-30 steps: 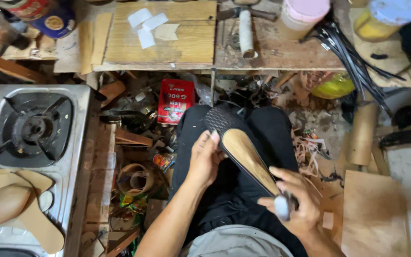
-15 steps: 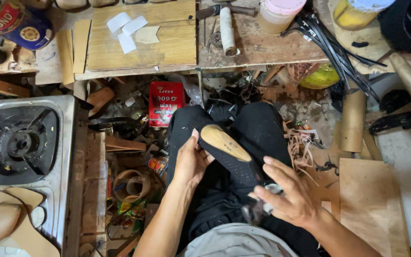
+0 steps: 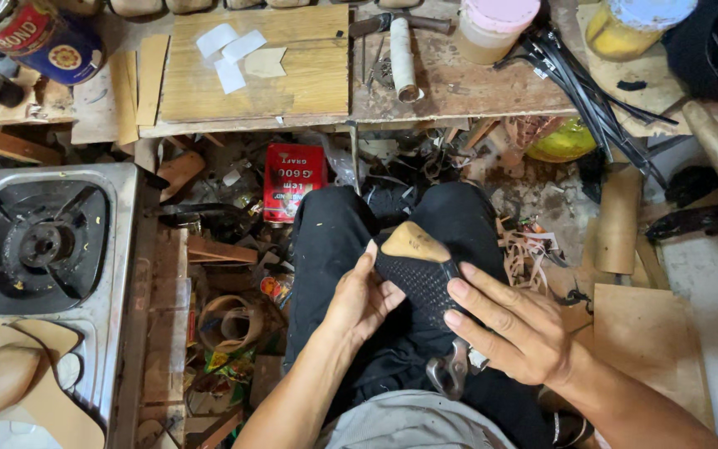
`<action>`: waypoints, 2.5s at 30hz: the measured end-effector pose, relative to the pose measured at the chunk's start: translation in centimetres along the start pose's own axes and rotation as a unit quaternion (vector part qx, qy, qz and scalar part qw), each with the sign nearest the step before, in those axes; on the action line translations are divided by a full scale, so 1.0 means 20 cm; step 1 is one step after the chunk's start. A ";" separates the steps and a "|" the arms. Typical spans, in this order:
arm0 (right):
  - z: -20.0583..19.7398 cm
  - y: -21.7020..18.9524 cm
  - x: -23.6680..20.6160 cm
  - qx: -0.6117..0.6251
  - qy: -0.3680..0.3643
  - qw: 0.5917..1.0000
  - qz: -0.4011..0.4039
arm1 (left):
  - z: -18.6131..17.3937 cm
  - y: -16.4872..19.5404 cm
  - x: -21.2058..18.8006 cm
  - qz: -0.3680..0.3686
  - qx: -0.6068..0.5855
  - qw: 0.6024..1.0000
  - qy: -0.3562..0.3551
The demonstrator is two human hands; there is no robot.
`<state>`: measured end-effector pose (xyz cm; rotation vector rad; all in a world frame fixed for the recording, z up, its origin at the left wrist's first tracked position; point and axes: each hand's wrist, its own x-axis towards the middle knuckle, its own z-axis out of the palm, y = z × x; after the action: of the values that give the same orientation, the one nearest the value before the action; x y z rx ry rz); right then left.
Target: The person trims the edges of a black slip-on shoe with a curved knife while holding it on their lap. They repeatedly adjust the shoe, scrape the sole, and use a thin rod to press the upper against the insole, working on one shoe throughout the clip.
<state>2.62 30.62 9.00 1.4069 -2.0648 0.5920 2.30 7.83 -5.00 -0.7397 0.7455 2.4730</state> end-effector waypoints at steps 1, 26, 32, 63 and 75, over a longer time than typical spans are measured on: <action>-0.01 0.00 0.01 -0.004 0.003 1.000 0.000 | 0.01 0.00 0.00 -0.004 -0.001 1.000 0.002; 0.27 -0.12 -0.66 0.423 -0.052 0.520 0.740 | 0.10 0.08 -0.09 0.350 0.286 0.892 -0.027; 0.19 0.06 -0.54 0.387 -0.133 0.667 0.623 | 0.18 -0.01 0.03 0.310 0.367 0.870 -0.109; 0.23 0.11 -0.30 -0.098 -0.334 0.873 0.343 | 0.11 -0.04 0.35 0.096 0.330 0.893 -0.291; 0.11 0.23 -0.33 0.123 -0.314 0.820 0.463 | 0.28 -0.15 0.20 0.309 0.654 0.683 -0.103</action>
<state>-0.33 35.36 2.70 0.6336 -3.3301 0.8608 -1.00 14.58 -4.56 0.4189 2.4852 1.5944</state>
